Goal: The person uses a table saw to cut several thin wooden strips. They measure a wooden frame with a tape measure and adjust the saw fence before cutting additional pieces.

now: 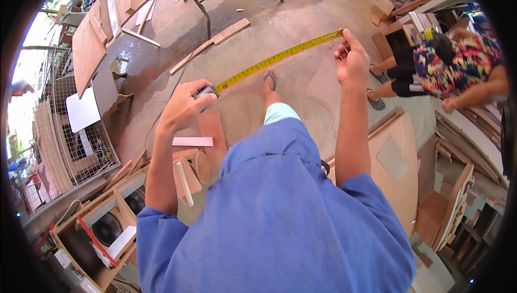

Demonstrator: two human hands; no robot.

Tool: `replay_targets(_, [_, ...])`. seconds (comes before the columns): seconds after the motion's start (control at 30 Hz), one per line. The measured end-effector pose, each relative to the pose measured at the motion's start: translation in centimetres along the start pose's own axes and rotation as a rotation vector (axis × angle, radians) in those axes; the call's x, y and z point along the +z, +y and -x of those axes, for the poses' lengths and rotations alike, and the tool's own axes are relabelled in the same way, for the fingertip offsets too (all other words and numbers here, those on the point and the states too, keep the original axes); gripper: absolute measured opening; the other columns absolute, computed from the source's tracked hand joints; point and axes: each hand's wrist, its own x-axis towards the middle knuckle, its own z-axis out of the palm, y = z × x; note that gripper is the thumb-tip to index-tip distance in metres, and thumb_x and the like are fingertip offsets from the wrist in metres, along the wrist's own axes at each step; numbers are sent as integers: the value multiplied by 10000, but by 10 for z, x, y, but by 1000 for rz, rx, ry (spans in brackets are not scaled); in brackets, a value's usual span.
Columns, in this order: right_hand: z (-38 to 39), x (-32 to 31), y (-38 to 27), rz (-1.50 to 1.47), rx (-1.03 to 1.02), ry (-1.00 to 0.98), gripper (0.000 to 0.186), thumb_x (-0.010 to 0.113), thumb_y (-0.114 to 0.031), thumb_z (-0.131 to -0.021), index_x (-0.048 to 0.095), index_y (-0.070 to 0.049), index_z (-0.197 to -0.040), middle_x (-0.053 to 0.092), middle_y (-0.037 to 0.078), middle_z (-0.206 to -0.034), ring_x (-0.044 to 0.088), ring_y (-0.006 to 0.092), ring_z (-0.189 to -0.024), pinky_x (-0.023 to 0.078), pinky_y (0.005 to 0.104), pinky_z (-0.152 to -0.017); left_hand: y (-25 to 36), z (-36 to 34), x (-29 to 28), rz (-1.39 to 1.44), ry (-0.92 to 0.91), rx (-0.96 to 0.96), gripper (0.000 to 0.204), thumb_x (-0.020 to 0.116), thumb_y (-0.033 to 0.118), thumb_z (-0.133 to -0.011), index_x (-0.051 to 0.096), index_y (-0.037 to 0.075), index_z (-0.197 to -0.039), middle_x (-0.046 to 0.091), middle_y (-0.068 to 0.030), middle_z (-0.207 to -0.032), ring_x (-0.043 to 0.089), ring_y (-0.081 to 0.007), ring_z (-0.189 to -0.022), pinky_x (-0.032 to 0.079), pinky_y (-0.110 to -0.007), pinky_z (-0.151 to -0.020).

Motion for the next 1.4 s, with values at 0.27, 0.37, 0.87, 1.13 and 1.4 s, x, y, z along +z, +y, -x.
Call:
replay_targets(0.27, [-192,155,-26,85,72,-43,148,837,-158,-942,701,-102,-928,589,-24,-815,517,94,-683,414,286,-609,57,-186,-112,101,1,-83,412,652,357,-888,717,-37,-991,624,-68,-775,559,-144,-740,441,-317,-676])
replay_targets(0.37, [-243,208,-36,101,80,-59,150,836,-161,-948,699,-104,-926,582,-30,-806,518,91,-692,404,284,-611,66,-242,-144,81,13,-69,419,650,369,-886,718,-32,-988,624,-48,-775,561,-134,-739,443,-309,-679])
replay_targets(0.87, [-530,419,-26,62,-2,91,197,862,-156,-915,673,-110,-886,545,-32,-789,490,90,-667,391,292,-595,53,-554,-324,142,-144,-117,426,627,342,-886,704,-25,-1089,641,-25,-851,579,-118,-802,484,-297,-740])
replay_targets(1.13, [-596,503,-19,77,4,99,191,860,-171,-921,679,-115,-894,560,-45,-780,488,81,-635,394,285,-585,50,-633,-393,148,-80,-117,471,650,381,-872,738,-44,-1055,643,-78,-772,580,-154,-723,468,-336,-668])
replay_targets(1.4, [-645,534,-12,143,43,81,181,858,-176,-926,689,-121,-891,584,-45,-790,506,76,-639,397,285,-582,41,-682,-407,188,-44,-138,456,649,385,-877,746,-30,-1041,657,-91,-781,598,-157,-726,470,-339,-667])
